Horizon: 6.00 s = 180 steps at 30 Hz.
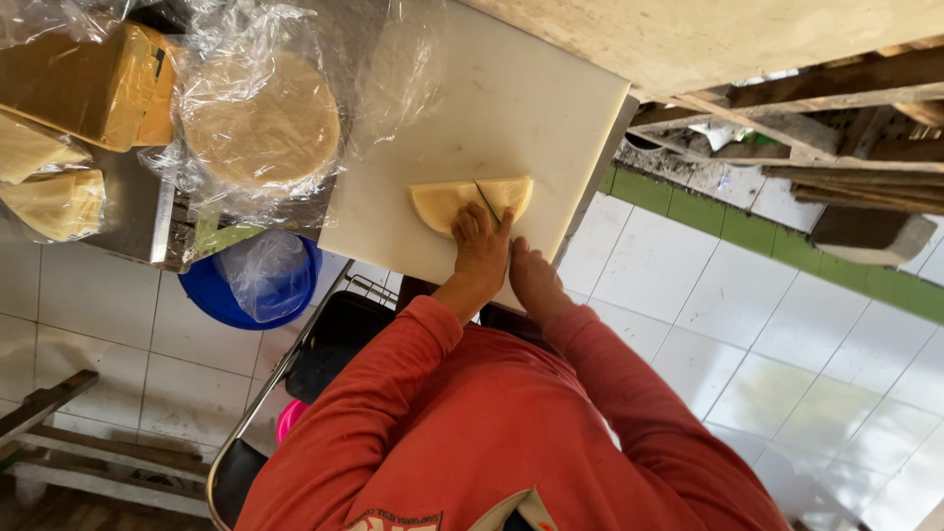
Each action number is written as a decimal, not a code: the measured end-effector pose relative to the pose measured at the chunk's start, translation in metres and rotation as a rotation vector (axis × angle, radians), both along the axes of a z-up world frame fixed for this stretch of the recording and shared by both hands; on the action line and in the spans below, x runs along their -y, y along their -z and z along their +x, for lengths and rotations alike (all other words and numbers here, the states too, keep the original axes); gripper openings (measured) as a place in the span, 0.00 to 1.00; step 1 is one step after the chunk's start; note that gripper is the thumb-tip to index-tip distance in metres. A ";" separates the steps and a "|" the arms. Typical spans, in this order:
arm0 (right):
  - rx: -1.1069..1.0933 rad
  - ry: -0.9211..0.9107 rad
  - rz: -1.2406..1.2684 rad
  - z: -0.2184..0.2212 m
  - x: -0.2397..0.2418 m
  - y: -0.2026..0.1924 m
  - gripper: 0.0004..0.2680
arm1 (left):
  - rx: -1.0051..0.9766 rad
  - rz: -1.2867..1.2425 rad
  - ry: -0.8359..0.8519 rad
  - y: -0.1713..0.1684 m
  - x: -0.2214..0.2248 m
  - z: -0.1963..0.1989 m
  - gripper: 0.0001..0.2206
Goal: The person cuts a stack of circular dough sheets into quarters with a knife and kemudian folds individual dough discs into triangular shapes before placing them into plastic packaging.
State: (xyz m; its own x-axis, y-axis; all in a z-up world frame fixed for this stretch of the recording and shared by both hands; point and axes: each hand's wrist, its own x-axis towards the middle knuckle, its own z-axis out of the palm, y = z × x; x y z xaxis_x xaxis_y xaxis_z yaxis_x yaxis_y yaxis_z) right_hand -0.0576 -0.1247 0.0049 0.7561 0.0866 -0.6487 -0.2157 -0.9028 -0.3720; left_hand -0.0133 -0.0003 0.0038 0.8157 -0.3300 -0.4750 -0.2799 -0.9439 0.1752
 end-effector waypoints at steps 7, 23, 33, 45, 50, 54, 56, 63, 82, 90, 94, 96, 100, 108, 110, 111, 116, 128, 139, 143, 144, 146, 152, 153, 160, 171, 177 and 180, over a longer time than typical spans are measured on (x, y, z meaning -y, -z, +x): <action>-0.083 0.031 -0.004 -0.009 0.007 0.000 0.06 | -0.111 0.037 -0.001 0.000 0.003 0.000 0.43; -0.122 -0.022 -0.056 -0.040 0.027 -0.028 0.08 | -0.042 -0.021 0.007 0.008 -0.004 0.000 0.41; -0.223 0.011 -0.102 -0.058 0.038 -0.036 0.09 | 0.033 0.058 0.062 0.012 -0.002 -0.011 0.43; -0.129 0.002 -0.097 -0.022 0.011 -0.023 0.05 | -0.053 0.086 0.108 0.004 -0.002 -0.005 0.45; -0.049 0.031 -0.056 -0.009 0.003 -0.008 0.06 | -0.036 0.110 0.124 0.009 -0.002 -0.008 0.45; 0.007 0.032 0.004 0.008 -0.004 0.003 0.08 | 0.012 0.074 0.064 0.014 0.001 -0.009 0.43; 0.044 0.020 0.042 0.019 -0.006 0.009 0.09 | -0.014 0.074 0.051 0.016 0.002 -0.009 0.46; 0.053 0.024 -0.026 -0.004 0.003 0.005 0.07 | -0.037 0.081 0.115 0.012 -0.007 -0.009 0.48; -0.079 0.564 -0.161 -0.154 0.001 -0.031 0.10 | 0.062 -0.370 -0.196 0.031 -0.136 0.073 0.21; -0.037 0.862 -0.094 -0.140 -0.068 -0.040 0.11 | -0.104 -0.281 -0.103 0.038 -0.129 0.101 0.22; -0.078 0.927 -0.081 -0.146 -0.083 -0.045 0.11 | -0.146 -0.243 -0.020 0.037 -0.126 0.107 0.19; -0.051 0.939 -0.090 -0.151 -0.086 -0.043 0.11 | -0.172 -0.240 0.024 0.038 -0.124 0.110 0.21; -0.012 0.952 -0.080 -0.160 -0.089 -0.034 0.11 | -0.274 -0.324 -0.039 0.041 -0.123 0.117 0.20; 0.076 0.867 -0.048 -0.134 -0.103 -0.038 0.10 | -0.477 -0.559 -0.314 0.039 -0.169 0.105 0.15; 0.128 0.830 -0.018 -0.116 -0.112 -0.043 0.11 | -0.540 -0.605 -0.427 0.039 -0.183 0.093 0.16; 0.172 0.798 0.007 -0.106 -0.116 -0.045 0.12 | -0.572 -0.628 -0.484 0.041 -0.188 0.090 0.16; 0.199 0.751 0.166 -0.064 -0.147 -0.048 0.12 | -0.233 -0.673 -0.197 0.047 -0.195 0.085 0.22; 0.173 0.592 0.113 -0.020 -0.184 -0.005 0.11 | -0.026 -0.511 0.183 0.007 -0.177 0.089 0.29; 0.264 0.560 0.112 -0.025 -0.187 0.003 0.11 | -0.009 -0.528 0.195 0.021 -0.178 0.090 0.27; 0.147 0.581 0.128 -0.021 -0.185 0.006 0.10 | 0.192 -0.490 0.383 0.020 -0.182 0.083 0.28; 0.124 0.588 0.115 -0.019 -0.185 0.007 0.10 | 0.269 -0.458 0.466 0.017 -0.183 0.079 0.29; 0.086 0.598 0.103 -0.018 -0.184 0.007 0.09 | 0.165 -0.373 0.508 0.009 -0.177 0.066 0.32; 0.013 0.626 0.123 -0.014 -0.184 0.001 0.09 | -0.095 -0.105 0.516 -0.015 -0.143 0.053 0.38; -0.027 0.636 0.123 -0.013 -0.183 0.000 0.09 | -0.128 -0.083 0.513 -0.017 -0.140 0.055 0.39; -0.093 0.620 0.060 -0.007 -0.186 -0.006 0.07 | -0.288 -0.076 0.516 -0.004 -0.136 0.064 0.37; -0.198 0.662 0.066 0.008 -0.186 -0.003 0.08 | -0.365 -0.091 0.485 0.014 -0.132 0.066 0.36; -0.079 0.618 0.090 -0.002 -0.187 0.009 0.09 | -0.295 -0.003 0.622 0.028 -0.132 0.063 0.37; -0.051 0.601 0.076 -0.013 -0.188 0.011 0.08 | -0.292 -0.084 0.541 0.032 -0.136 0.057 0.34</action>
